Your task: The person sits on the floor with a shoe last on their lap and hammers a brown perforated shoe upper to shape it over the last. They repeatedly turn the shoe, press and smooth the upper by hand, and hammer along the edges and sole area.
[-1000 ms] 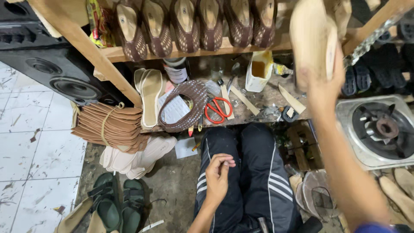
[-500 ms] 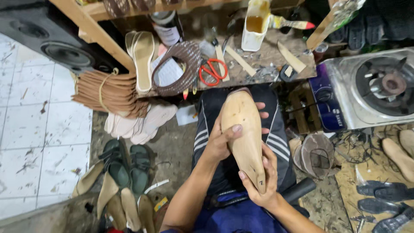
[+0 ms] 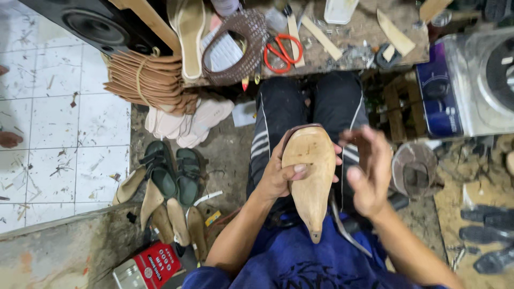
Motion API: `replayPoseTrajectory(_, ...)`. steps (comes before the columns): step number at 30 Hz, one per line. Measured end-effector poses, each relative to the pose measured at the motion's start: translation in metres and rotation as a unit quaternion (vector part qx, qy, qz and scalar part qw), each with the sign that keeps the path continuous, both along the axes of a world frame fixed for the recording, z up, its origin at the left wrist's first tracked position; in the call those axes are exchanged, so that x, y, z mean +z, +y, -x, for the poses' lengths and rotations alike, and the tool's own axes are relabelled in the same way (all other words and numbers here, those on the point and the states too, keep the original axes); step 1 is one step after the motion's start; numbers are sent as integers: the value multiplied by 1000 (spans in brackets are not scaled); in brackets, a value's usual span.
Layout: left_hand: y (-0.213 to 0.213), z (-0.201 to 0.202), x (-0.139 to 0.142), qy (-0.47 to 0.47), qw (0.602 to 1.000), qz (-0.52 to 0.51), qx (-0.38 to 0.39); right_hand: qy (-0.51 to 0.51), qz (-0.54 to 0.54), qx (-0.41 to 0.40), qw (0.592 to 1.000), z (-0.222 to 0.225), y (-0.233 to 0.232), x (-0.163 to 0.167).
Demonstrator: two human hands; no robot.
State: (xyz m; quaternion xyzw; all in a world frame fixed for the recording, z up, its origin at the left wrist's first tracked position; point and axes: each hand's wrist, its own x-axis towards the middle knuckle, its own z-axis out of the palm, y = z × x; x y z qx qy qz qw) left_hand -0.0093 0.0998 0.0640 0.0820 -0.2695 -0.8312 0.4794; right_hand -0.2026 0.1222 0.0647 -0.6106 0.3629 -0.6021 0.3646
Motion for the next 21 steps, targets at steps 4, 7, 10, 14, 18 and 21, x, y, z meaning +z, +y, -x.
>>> replayPoseTrajectory(4, 17, 5, -17, -14, 1000, -21, -16, 38, -89, 109, 989, 16, -15, 24)
replayPoseTrajectory(7, 24, 8, -24, -8, 999, -25, -27, 102, -63, 156, 980, 12, -24, 36)
replayPoseTrajectory(10, 25, 8, -27, -17, 999, -30, -29, 173, -53, 158, 971, 5, -29, 45)
replayPoseTrajectory(14, 25, 7, -29, -4, 999, -35, -32, 202, -71, 163, 963, 2, -33, 53)
replayPoseTrajectory(18, 26, 10, -32, 1, 999, -41, -33, 230, -63, 182, 954, 6, -38, 57)
replayPoseTrajectory(21, 27, 12, -36, -8, 998, -57, -36, 236, -70, 199, 949, 8, -41, 59)
